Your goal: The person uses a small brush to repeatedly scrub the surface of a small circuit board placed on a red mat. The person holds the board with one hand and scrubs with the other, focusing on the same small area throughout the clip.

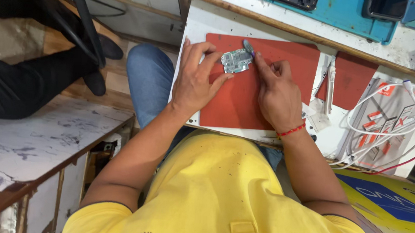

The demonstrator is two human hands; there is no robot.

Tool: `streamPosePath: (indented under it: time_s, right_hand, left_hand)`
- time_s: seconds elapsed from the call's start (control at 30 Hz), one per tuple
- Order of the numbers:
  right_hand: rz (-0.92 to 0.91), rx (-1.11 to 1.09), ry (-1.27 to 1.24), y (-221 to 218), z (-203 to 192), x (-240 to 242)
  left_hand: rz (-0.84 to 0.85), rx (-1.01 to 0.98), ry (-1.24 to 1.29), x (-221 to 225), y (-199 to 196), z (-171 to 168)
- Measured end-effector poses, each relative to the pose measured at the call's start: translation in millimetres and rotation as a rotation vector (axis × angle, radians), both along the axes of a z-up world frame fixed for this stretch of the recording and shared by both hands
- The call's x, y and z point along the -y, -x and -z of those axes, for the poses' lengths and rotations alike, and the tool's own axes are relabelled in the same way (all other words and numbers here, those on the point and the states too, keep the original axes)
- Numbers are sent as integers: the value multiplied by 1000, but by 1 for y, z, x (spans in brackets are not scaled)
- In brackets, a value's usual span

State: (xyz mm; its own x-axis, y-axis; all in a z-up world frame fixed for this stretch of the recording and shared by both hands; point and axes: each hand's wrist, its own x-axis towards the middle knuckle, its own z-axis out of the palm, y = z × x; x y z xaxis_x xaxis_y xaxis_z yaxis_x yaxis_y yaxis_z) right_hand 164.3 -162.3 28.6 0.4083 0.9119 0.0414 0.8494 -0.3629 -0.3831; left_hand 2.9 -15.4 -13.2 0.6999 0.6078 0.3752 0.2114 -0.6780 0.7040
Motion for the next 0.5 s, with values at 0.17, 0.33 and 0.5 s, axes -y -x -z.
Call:
streamPosePath:
  time_s: [0.17, 0.33, 0.5]
  right_hand:
    - [-127, -52, -27, 6, 7, -8]
    - [-95, -39, 93, 10, -13, -3]
    - [-66, 29, 0, 10, -15, 4]
  left_hand:
    - [1, -30, -59, -6, 0, -3]
    - [4, -32, -44, -1, 0, -3]
    - [40, -82, -51, 1, -1, -3]
